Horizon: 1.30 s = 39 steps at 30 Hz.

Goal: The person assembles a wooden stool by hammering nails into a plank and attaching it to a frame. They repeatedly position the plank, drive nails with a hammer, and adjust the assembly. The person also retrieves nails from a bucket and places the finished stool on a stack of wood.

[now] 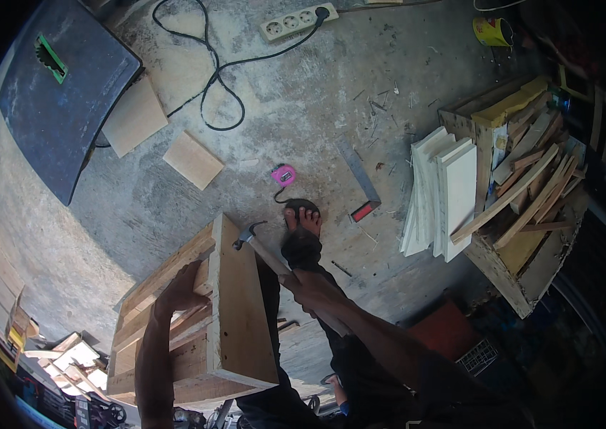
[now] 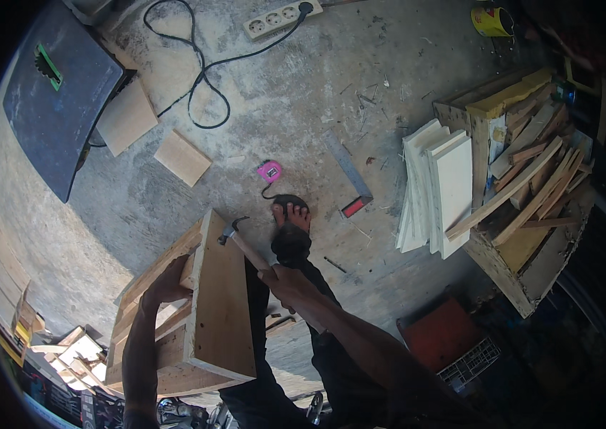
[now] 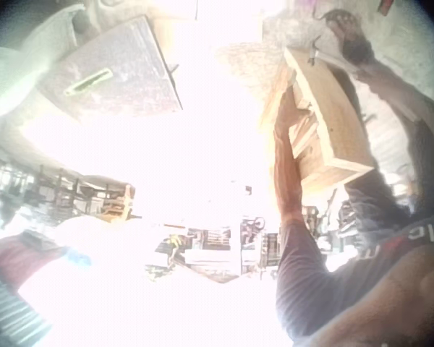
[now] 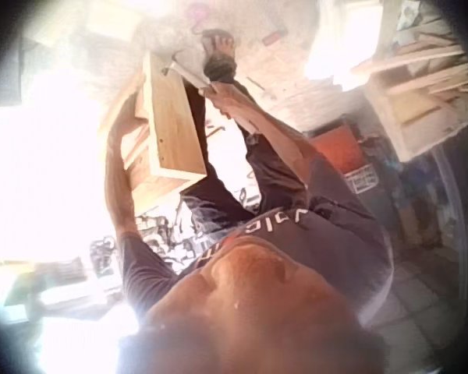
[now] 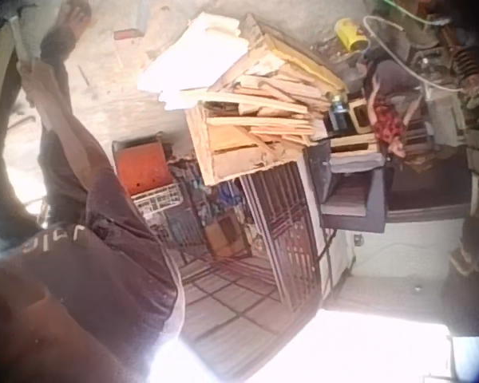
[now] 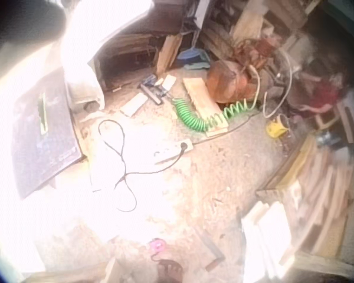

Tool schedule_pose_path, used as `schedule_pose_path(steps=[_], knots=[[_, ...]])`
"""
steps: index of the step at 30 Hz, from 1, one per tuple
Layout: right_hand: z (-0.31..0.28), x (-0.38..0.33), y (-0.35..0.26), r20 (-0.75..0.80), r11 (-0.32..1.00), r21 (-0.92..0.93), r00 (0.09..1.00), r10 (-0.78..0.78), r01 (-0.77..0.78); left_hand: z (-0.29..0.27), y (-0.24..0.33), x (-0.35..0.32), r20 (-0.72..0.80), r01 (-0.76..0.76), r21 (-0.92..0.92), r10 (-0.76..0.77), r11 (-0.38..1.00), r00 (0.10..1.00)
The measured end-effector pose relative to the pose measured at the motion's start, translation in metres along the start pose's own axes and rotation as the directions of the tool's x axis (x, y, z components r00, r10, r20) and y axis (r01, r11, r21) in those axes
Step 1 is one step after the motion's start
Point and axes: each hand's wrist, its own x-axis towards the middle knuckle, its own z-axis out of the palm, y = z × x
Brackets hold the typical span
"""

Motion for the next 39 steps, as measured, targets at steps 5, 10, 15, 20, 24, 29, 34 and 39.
schedule_pose_path(steps=[5,10,15,20,24,29,34,39], knots=[[-0.108,0.060,0.003,-0.299,0.989,-0.070,0.943,-0.147,0.132,-0.033,0.013,0.020,0.195,0.089,-0.653,0.053,0.752,0.979],[-0.190,0.091,-0.016,-0.434,0.960,-0.276,0.887,-0.159,0.037,-0.019,0.077,0.060,0.099,0.405,-0.227,-0.393,0.886,0.914],[-0.182,0.111,0.050,-0.699,0.767,-0.635,0.494,-0.517,-0.095,0.003,0.073,0.092,0.093,0.465,-0.100,-0.457,0.880,0.884],[-0.134,0.071,0.110,-0.571,0.844,-0.466,0.638,-0.517,0.267,0.024,0.047,0.077,-0.076,0.452,-0.089,-0.458,0.888,0.885],[-0.098,-0.005,0.165,-0.486,0.899,-0.372,0.777,-0.401,0.231,-0.029,0.086,-0.002,-0.074,0.278,-0.383,-0.329,0.881,0.941],[-0.069,-0.029,0.252,-0.290,0.762,-0.642,0.891,-0.350,0.090,-0.095,0.101,-0.201,-0.409,-0.058,-0.733,-0.372,0.677,0.833],[-0.026,-0.111,0.162,-0.381,0.861,-0.509,0.899,-0.217,-0.008,-0.101,0.112,-0.392,-0.691,-0.421,-0.717,-0.483,0.556,0.538],[0.001,-0.125,0.065,-0.331,0.822,-0.504,0.821,-0.466,0.264,-0.081,0.074,-0.449,-0.754,-0.648,-0.582,-0.626,0.492,0.202]])
